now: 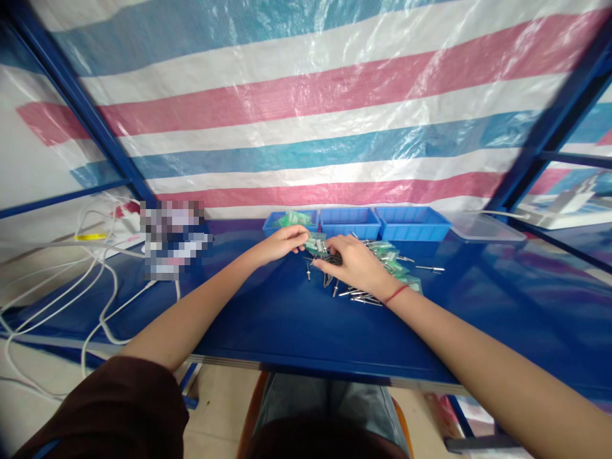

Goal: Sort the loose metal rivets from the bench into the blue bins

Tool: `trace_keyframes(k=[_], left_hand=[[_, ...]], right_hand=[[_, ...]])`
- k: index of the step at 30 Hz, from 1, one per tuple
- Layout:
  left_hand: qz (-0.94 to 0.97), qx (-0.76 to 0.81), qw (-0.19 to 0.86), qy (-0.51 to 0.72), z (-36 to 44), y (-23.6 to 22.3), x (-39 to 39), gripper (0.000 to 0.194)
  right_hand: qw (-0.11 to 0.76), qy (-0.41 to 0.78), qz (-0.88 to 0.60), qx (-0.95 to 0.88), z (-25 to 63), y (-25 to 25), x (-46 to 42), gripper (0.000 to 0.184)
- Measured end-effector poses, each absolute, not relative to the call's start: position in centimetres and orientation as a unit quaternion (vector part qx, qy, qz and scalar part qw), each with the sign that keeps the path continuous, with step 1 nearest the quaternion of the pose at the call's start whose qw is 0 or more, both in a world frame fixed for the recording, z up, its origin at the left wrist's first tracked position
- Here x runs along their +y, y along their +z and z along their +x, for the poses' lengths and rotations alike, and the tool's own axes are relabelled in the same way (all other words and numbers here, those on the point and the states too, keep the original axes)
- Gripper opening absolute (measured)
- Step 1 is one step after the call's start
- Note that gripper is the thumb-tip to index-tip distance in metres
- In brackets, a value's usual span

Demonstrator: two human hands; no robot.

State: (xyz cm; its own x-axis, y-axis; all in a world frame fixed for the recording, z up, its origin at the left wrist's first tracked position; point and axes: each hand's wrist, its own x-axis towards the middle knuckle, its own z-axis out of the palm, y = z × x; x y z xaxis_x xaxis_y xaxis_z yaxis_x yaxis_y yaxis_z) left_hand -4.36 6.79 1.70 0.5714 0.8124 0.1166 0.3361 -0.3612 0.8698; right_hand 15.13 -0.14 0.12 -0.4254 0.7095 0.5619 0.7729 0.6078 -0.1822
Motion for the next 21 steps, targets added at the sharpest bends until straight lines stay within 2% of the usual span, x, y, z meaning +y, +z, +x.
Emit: trace_keyframes(k=[4, 7, 10, 12, 14, 17, 19, 21], left_hand=[[0.786, 0.322, 0.416, 0.324, -3.7, 1.9, 6.0, 0.016], [0.750, 0.327, 0.447, 0.362, -3.1, 2.1, 5.5, 0.034], [0.704, 0.345, 0.517, 0.343, -2.6, 2.1, 5.0, 0.050], [0.714, 0.326, 0.540, 0.305, -2.4, 2.1, 4.7, 0.046], [0.737, 0.297, 0.529, 0.298, -2.3, 2.0, 4.5, 0.034], [0.754, 0.287, 0.455, 0.377, -2.2, 2.1, 4.4, 0.020], [0.765, 0.284, 0.369, 0.445, -2.2, 2.3, 4.4, 0.016], [0.790, 0.255, 0.279, 0.484, -2.1, 2.5, 4.2, 0.012]], right_hand=[[0.380, -0.031, -0.436, -0.815, 15.4, 0.2, -0.1, 0.022], [0.425, -0.071, -0.419, -0.799, 16.0, 0.7, -0.4, 0.013], [0.424, -0.158, -0.399, -0.797, 16.7, 1.3, -0.7, 0.016], [0.405, -0.198, -0.396, -0.800, 16.8, 1.6, -1.1, 0.018], [0.400, -0.190, -0.404, -0.800, 16.6, 1.8, -1.5, 0.019], [0.461, -0.069, -0.464, -0.753, 15.9, 1.9, -2.1, 0.026], [0.502, 0.085, -0.500, -0.701, 15.4, 1.9, -2.4, 0.033], [0.502, 0.268, -0.492, -0.659, 14.9, 2.0, -2.6, 0.040]])
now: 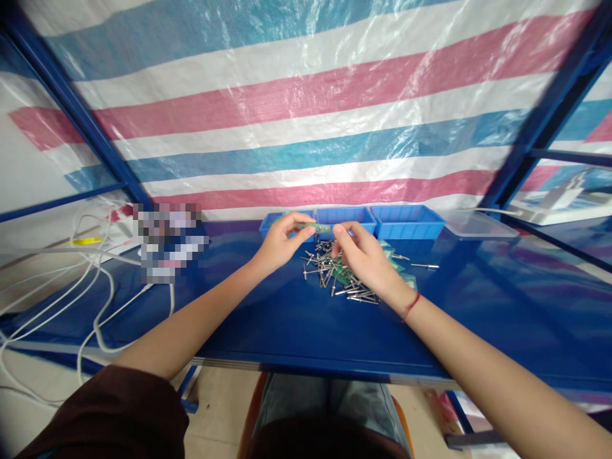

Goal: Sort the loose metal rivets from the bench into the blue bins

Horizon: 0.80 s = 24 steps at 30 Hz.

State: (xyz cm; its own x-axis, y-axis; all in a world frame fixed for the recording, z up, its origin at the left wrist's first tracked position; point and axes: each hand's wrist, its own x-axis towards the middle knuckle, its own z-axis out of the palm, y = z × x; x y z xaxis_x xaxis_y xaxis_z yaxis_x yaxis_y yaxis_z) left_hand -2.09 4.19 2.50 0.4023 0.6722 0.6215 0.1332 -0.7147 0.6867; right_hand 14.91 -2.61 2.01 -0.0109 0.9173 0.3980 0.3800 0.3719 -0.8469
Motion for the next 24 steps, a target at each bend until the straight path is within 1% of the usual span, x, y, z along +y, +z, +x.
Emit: trace_keyframes(k=[2, 3, 4, 6, 9, 11, 15, 17, 19, 21, 24], left_hand=[[0.820, 0.213, 0.214, 0.486, -2.0, 2.7, 3.8, 0.006], [0.834, 0.195, 0.194, 0.479, -2.0, 2.7, 3.6, 0.004], [0.846, 0.180, 0.178, 0.469, -2.0, 2.7, 3.4, 0.003], [0.868, 0.163, 0.154, 0.443, -2.0, 2.6, 3.1, 0.009], [0.884, 0.166, 0.134, 0.415, -2.1, 2.4, 3.0, 0.025], [0.874, 0.195, 0.137, 0.423, -2.3, 2.2, 3.4, 0.030], [0.793, 0.309, 0.172, 0.496, -3.2, 2.1, 5.4, 0.030], [0.745, 0.358, 0.189, 0.530, -3.9, 2.1, 6.8, 0.028], [0.710, 0.383, 0.192, 0.559, -4.8, 2.2, 8.1, 0.027], [0.688, 0.407, 0.189, 0.570, -5.6, 2.1, 9.0, 0.025], [0.690, 0.453, 0.153, 0.544, -6.5, 1.9, 9.7, 0.025]], right_hand=[[0.486, 0.416, -0.454, -0.621, 14.6, 2.2, -2.6, 0.043], [0.488, 0.461, -0.434, -0.600, 14.6, 2.3, -2.6, 0.041], [0.499, 0.487, -0.420, -0.581, 14.6, 2.3, -2.6, 0.037], [0.528, 0.493, -0.411, -0.556, 14.8, 2.4, -2.4, 0.030], [0.553, 0.434, -0.431, -0.566, 15.4, 2.4, -1.9, 0.032], [0.550, 0.363, -0.454, -0.600, 16.1, 2.4, -1.2, 0.030], [0.528, 0.167, -0.500, -0.666, 17.6, 2.9, 1.3, 0.028], [0.504, 0.094, -0.520, -0.683, 17.9, 3.4, 3.1, 0.027], [0.478, 0.056, -0.526, -0.701, 17.7, 3.9, 5.1, 0.021], [0.469, 0.043, -0.507, -0.722, 16.9, 4.2, 7.2, 0.013], [0.486, 0.062, -0.494, -0.718, 14.6, 4.0, 9.7, 0.015]])
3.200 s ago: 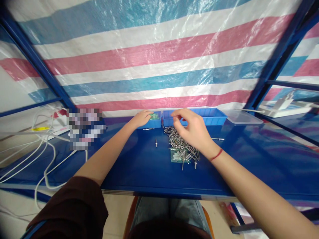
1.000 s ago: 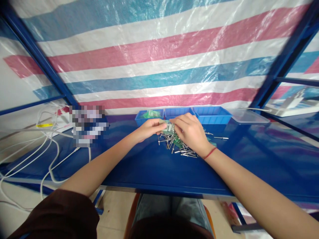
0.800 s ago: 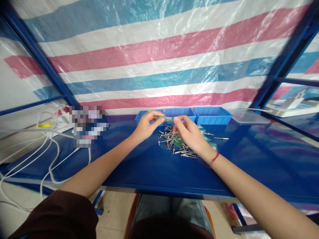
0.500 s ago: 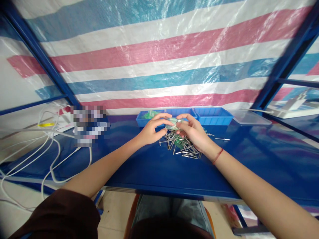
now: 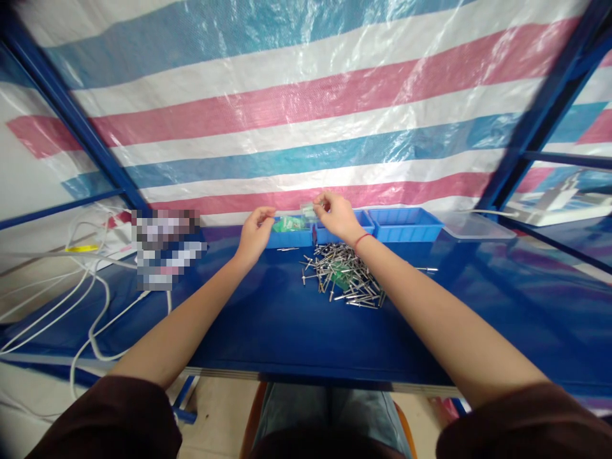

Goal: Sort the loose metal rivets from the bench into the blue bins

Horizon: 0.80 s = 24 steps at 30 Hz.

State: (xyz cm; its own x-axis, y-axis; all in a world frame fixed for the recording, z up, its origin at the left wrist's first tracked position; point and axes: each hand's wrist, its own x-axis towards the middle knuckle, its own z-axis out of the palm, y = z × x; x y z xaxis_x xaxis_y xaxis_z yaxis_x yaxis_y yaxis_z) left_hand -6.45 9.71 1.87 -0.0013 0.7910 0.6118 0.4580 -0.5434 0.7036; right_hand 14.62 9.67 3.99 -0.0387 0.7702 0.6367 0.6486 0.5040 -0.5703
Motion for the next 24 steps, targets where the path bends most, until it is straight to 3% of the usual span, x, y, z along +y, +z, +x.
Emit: trace_keyframes(k=[3, 6, 10, 15, 21, 24], left_hand=[[0.739, 0.481, 0.064, 0.467, -7.0, 1.5, 9.7, 0.029], [0.803, 0.469, -0.019, 0.368, -7.4, 1.1, 9.4, 0.034], [0.836, 0.476, -0.030, 0.273, -7.7, 0.6, 9.3, 0.037], [0.816, 0.480, -0.066, 0.314, -7.3, 0.6, 9.4, 0.036], [0.887, 0.287, -0.045, 0.359, -4.0, 1.7, 5.7, 0.034], [0.932, 0.210, -0.012, 0.296, -1.8, 1.2, 3.0, 0.041]], right_hand=[[0.467, 0.095, -0.529, -0.703, 12.2, 3.4, 11.0, 0.017], [0.365, 0.067, -0.561, -0.740, 10.6, 2.8, 11.4, 0.012], [0.291, 0.006, -0.576, -0.764, 11.0, 3.8, 11.4, 0.010], [0.299, 0.028, -0.565, -0.769, 16.5, 7.7, 9.6, 0.021], [0.046, 0.200, -0.653, -0.729, 23.9, 7.5, 4.3, 0.014], [0.018, 0.143, -0.700, -0.699, 25.5, 5.4, 3.0, 0.038]])
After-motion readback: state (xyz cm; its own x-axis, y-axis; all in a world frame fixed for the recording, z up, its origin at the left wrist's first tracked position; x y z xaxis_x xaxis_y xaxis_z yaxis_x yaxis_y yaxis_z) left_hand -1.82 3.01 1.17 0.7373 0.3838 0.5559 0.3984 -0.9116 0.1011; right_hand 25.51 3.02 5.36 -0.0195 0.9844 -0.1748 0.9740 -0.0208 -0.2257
